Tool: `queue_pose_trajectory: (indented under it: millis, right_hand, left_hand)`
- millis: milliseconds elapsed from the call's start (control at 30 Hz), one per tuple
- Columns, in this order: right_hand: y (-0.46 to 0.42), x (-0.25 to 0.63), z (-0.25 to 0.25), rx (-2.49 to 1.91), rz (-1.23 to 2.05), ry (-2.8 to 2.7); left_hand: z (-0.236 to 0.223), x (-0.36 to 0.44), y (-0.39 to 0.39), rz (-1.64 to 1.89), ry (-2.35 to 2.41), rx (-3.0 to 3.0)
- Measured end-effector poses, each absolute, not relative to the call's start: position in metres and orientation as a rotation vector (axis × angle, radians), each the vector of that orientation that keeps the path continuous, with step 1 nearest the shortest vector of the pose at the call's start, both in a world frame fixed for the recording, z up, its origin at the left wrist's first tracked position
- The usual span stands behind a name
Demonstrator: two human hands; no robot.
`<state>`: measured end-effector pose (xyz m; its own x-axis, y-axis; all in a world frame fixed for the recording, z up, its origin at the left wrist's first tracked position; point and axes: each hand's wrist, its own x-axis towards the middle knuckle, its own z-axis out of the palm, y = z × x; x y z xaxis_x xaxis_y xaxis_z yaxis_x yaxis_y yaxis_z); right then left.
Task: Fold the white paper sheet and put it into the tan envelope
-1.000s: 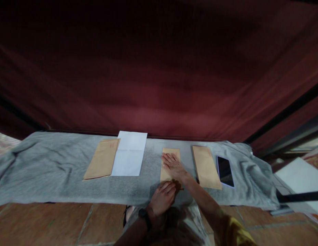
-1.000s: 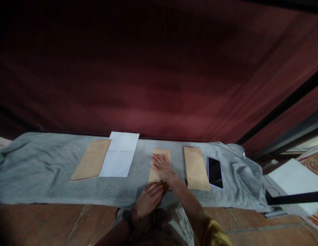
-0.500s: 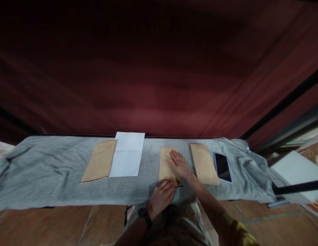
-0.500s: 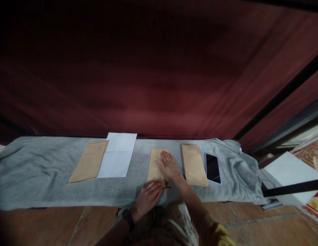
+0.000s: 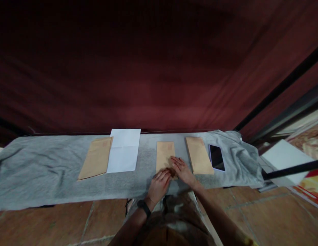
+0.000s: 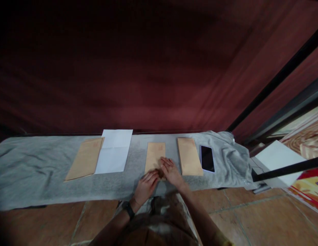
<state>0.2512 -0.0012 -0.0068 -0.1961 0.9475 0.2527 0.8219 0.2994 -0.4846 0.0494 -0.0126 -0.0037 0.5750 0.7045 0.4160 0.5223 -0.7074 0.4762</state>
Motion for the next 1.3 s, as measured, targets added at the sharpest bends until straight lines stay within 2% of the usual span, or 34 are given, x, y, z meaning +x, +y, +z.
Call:
queue_pose_trajectory:
  millis: [267,667,867,1067,1200,1300]
  right_hand:
    - [-0.089,0.211,-0.016,-1.623,0.116,-2.134]
    - [-0.102,0.193,-0.02,-1.818,0.055,-1.935]
    - [-0.096,0.183,-0.03,-1.832,0.027,-1.852]
    - [-0.079,0.181,-0.029,-1.94,-0.017,-1.792]
    - [-0.067,0.186,-0.011,-2.015,0.088,-1.696]
    - [-0.06,0.19,0.004,-1.811,0.363,-1.466]
  left_hand:
    - [-0.011,0.05,-0.009,0.76,1.04,2.462]
    - [-0.02,0.038,-0.016,0.956,1.55,2.31]
    - [-0.013,0.04,0.002,1.056,1.504,1.865]
    - [-0.011,0.048,0.009,1.086,1.254,1.341]
    - [0.008,0.065,-0.004,1.086,1.152,1.404]
    - [0.02,0.075,-0.011,1.109,1.103,1.43]
